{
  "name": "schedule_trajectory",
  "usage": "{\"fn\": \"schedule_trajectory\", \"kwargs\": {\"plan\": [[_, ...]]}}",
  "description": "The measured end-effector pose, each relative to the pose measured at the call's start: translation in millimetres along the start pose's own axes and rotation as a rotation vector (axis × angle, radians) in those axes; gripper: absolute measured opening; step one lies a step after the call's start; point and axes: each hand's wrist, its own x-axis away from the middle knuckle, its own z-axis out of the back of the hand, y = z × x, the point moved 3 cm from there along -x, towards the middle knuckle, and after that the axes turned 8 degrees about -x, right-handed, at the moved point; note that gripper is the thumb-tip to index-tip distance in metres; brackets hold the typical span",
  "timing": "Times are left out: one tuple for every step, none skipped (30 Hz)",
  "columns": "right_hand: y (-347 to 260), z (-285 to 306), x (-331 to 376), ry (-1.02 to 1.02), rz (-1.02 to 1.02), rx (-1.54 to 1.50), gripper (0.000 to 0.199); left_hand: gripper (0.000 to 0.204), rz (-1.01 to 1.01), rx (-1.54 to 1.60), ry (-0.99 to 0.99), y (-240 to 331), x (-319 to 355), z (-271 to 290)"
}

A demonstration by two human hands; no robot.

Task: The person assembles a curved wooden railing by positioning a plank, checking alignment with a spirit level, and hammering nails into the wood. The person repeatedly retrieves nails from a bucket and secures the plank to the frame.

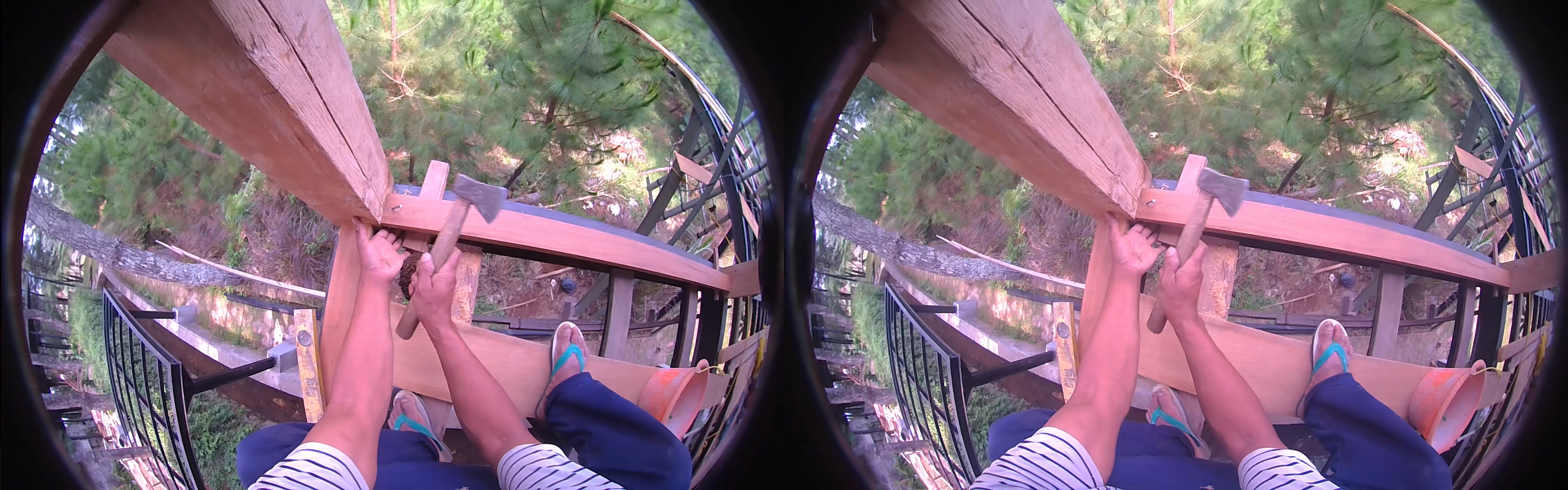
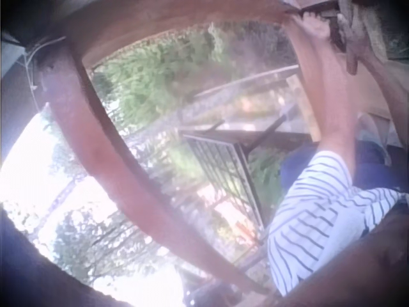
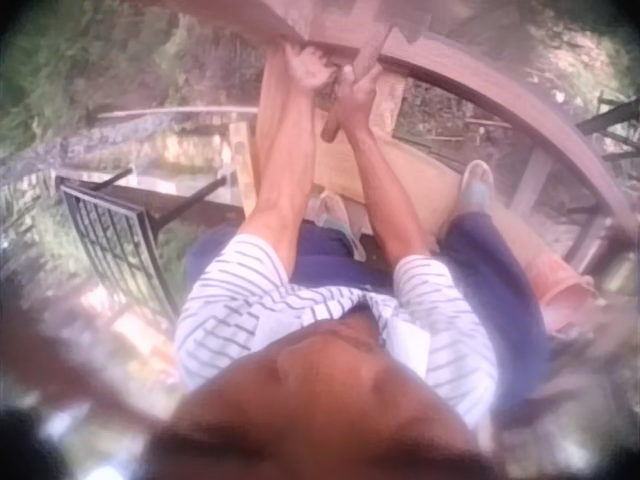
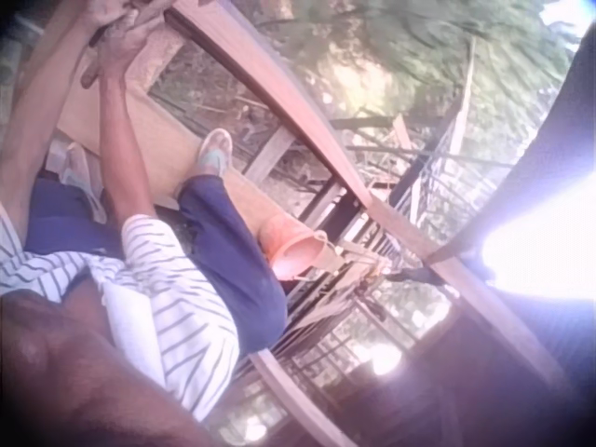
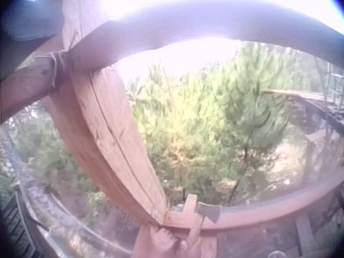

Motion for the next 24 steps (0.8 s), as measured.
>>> {"fn": "schedule_trajectory", "kwargs": {"plan": [[31,13,-18,-0.235,-0.047,0.539,0.016,0.147,0.003,0.014,-0.052,-5,-7,-14],[38,21,-25,-0.216,-0.104,0.481,0.016,0.142,0.010,0.000,-0.048,-6,-8,-16],[39,25,-29,-0.204,-0.161,0.420,0.015,0.141,0.018,-0.011,-0.008,-6,-7,-20],[23,21,-24,-0.159,-0.139,0.303,0.015,0.139,0.022,-0.021,0.051,-4,-1,-14],[4,22,-17,-0.111,-0.117,0.186,0.016,0.138,0.027,-0.030,0.111,-2,4,-9],[-27,20,-8,-0.055,-0.094,0.071,0.016,0.137,0.009,-0.039,0.066,0,4,-13],[-54,16,-6,0.013,-0.032,-0.044,0.019,0.137,0.007,-0.042,0.079,3,3,-15],[-59,16,-7,0.063,0.055,-0.159,0.019,0.137,0.011,-0.046,0.085,2,0,-19],[-59,15,-7,0.111,0.137,-0.275,0.020,0.137,0.013,-0.050,0.095,1,-2,-17],[-52,15,-3,0.096,0.127,-0.177,0.020,0.136,0.022,-0.045,0.062,1,-2,-14],[-39,17,3,0.080,0.117,-0.079,0.020,0.136,0.027,-0.052,0.066,-1,-1,-10],[-25,18,8,0.060,0.108,0.017,0.020,0.136,0.028,-0.059,0.068,-1,-1,-5],[-14,17,12,0.008,0.174,0.166,0.020,0.136,0.029,-0.066,0.070,-2,-1,-1],[-3,15,18,-0.046,0.240,0.316,0.020,0.136,0.041,-0.056,0.052,-2,0,3],[-1,11,25,-0.101,0.305,0.465,0.020,0.136,0.052,-0.045,0.036,-1,2,7],[4,10,32,-0.145,0.248,0.450,0.026,0.136,0.063,-0.035,0.021,0,3,10],[10,9,34,-0.120,0.151,0.312,0.028,0.138,0.063,-0.047,-0.021,3,1,12],[7,4,37,-0.093,0.052,0.178,0.030,0.139,0.066,-0.058,-0.064,8,1,8],[6,4,38,-0.051,-0.041,0.050,0.032,0.140,0.081,-0.067,-0.118,7,-2,-2],[13,2,36,-0.015,-0.066,-0.051,0.035,0.140,0.091,-0.043,-0.092,4,-3,-10],[22,-3,29,-0.082,-0.013,0.167,0.033,0.139,0.077,-0.028,-0.159,6,-3,-8],[36,-13,21,-0.158,0.042,0.379,0.031,0.139,0.051,-0.017,-0.221,14,-3,4],[46,-13,12,-0.212,0.101,0.603,0.030,0.139,0.043,0.001,-0.297,14,-6,5],[52,-9,7,-0.173,0.090,0.631,0.029,0.139,0.071,-0.002,-0.284,11,-3,7]]}}
